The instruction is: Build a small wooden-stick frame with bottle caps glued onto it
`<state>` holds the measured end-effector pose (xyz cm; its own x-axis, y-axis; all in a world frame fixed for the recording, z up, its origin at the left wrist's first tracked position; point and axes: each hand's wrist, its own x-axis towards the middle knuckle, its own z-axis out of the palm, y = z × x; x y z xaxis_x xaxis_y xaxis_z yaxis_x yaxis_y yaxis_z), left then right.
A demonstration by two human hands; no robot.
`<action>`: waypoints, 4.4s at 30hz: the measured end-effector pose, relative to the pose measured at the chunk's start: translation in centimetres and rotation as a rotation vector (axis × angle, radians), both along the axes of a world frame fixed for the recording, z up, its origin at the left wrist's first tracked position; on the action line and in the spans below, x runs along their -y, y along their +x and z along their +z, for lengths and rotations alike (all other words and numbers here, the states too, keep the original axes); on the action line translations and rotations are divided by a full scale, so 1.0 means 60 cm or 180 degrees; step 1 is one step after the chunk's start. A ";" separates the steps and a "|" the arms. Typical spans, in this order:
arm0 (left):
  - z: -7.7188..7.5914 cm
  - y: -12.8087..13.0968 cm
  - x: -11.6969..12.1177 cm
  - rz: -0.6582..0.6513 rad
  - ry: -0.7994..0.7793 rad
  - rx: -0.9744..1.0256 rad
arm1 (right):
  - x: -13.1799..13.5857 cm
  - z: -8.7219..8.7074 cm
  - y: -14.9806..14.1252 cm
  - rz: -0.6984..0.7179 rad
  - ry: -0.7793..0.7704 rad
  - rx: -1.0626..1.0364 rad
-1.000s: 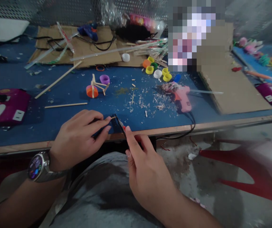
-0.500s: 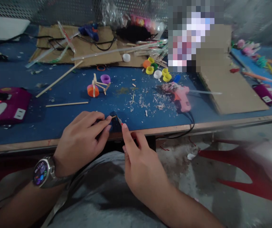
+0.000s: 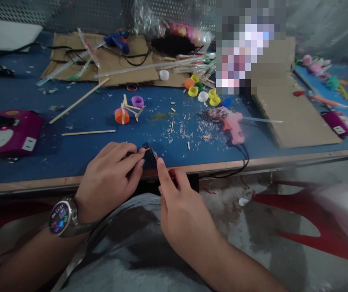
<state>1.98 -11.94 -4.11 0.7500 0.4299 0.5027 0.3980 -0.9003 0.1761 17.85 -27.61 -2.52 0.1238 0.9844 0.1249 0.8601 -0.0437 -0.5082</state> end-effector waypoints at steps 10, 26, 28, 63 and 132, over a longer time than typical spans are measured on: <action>-0.002 0.002 -0.005 -0.0007 -0.0093 0.0023 | 0.001 0.013 0.004 0.0003 -0.0045 0.0091; -0.006 0.001 -0.002 0.0014 -0.0085 -0.0021 | 0.015 0.005 0.008 0.0038 -0.0012 0.0030; -0.006 0.001 0.000 0.0022 -0.0069 -0.0070 | 0.020 0.006 0.010 0.0031 -0.0001 0.0046; -0.023 0.001 0.011 0.0468 0.0007 0.0010 | 0.002 -0.034 0.011 -0.0122 0.0360 -0.0258; -0.019 -0.007 0.002 0.0323 -0.0206 0.0320 | 0.000 -0.010 0.129 -0.0356 0.0665 0.0251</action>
<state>1.56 -12.04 -5.25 0.6483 0.5349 0.5418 0.4639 -0.8418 0.2760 25.58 -27.61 -3.13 0.2123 0.9169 0.3380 0.8933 -0.0419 -0.4476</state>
